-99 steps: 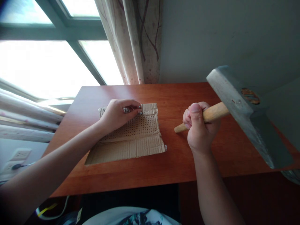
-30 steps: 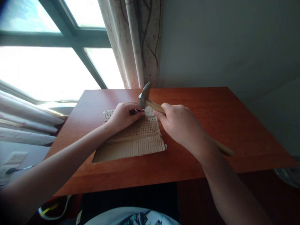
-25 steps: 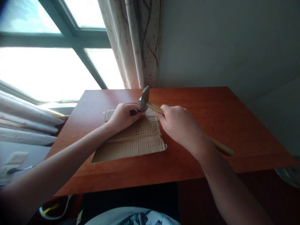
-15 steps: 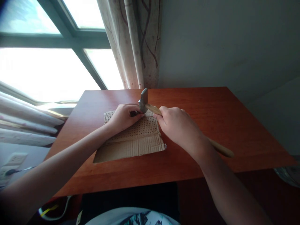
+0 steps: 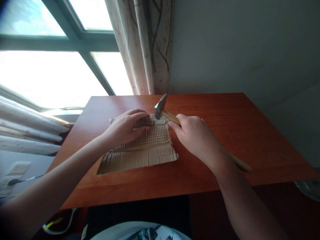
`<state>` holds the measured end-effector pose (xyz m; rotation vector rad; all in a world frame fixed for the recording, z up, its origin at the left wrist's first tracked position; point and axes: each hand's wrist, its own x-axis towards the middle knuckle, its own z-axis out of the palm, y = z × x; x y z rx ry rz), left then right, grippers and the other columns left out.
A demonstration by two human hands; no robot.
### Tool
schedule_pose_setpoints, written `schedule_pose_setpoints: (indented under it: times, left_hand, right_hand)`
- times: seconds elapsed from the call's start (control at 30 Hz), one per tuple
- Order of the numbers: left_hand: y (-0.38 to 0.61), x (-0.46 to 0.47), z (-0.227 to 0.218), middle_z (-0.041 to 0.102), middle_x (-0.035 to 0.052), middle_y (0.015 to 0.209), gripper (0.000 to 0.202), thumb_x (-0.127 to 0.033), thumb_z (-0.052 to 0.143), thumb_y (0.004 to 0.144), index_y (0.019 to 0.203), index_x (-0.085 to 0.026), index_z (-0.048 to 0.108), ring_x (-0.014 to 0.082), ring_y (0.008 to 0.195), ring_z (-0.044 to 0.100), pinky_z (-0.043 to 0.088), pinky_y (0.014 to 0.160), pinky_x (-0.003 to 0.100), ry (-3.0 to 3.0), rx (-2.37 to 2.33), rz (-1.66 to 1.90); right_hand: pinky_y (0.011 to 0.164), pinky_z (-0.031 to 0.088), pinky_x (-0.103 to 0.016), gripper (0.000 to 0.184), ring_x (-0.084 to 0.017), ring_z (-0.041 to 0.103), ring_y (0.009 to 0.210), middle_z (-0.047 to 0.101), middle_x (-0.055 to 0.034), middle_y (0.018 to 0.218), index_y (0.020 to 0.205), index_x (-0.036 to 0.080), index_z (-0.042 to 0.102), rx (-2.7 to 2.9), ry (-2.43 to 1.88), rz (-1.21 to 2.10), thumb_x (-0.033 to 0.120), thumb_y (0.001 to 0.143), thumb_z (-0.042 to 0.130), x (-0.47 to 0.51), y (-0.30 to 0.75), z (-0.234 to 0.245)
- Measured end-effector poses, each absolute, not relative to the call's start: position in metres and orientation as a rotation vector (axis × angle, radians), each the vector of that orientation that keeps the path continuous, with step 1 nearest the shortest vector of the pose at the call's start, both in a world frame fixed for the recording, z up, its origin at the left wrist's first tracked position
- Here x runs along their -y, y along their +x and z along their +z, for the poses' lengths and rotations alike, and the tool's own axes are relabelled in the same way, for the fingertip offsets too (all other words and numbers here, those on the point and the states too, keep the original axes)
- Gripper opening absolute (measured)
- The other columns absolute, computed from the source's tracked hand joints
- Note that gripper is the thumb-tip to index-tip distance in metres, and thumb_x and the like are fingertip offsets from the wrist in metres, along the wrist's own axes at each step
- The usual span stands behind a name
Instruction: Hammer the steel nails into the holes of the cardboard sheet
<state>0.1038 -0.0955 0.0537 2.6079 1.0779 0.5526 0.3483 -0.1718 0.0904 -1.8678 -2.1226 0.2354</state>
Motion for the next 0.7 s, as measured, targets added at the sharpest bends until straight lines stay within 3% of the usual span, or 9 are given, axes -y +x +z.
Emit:
schedule_pose_setpoints:
  times: [0.13, 0.3, 0.53, 0.7]
  left_hand:
    - [0.085, 0.114, 0.054, 0.06, 0.0125, 0.137, 0.044, -0.044, 0.063, 0.091, 0.128, -0.019, 0.062, 0.0336, 0.126, 0.055, 0.042, 0.109, 0.053, 2.739, -1.153, 0.459]
    - [0.077, 0.128, 0.04, 0.052, 0.0121, 0.15, 0.055, -0.05, 0.048, 0.099, 0.143, -0.018, 0.05, 0.0313, 0.138, 0.046, 0.036, 0.114, 0.052, 2.732, -1.217, 0.419]
    - [0.078, 0.131, 0.036, 0.05, 0.0108, 0.153, 0.054, -0.05, 0.047, 0.099, 0.145, -0.021, 0.05, 0.0324, 0.142, 0.042, 0.032, 0.115, 0.053, 2.708, -1.258, 0.443]
    - [0.08, 0.132, 0.039, 0.051, 0.0109, 0.151, 0.053, -0.05, 0.049, 0.098, 0.143, -0.022, 0.052, 0.0339, 0.141, 0.042, 0.03, 0.115, 0.054, 2.705, -1.275, 0.455]
  right_hand:
    - [0.055, 0.025, -0.031, 0.036, -0.015, 0.046, 0.055, 0.054, 0.0015, 0.06, 0.07, 0.023, 0.042, 2.107, -1.862, 0.251, 0.044, 0.099, 0.048, 0.173, 0.35, 0.088]
    - [0.055, 0.026, -0.031, 0.035, -0.014, 0.045, 0.055, 0.054, 0.002, 0.06, 0.07, 0.023, 0.042, 2.113, -1.842, 0.277, 0.042, 0.099, 0.05, 0.172, 0.347, 0.091]
    - [0.056, 0.026, -0.031, 0.036, -0.014, 0.045, 0.054, 0.056, 0.0008, 0.062, 0.069, 0.023, 0.039, 2.112, -1.82, 0.241, 0.041, 0.098, 0.05, 0.169, 0.337, 0.106]
    - [0.056, 0.025, -0.031, 0.035, -0.015, 0.047, 0.055, 0.057, -0.0005, 0.062, 0.069, 0.023, 0.045, 2.209, -1.914, 0.271, 0.042, 0.097, 0.049, 0.16, 0.335, 0.098]
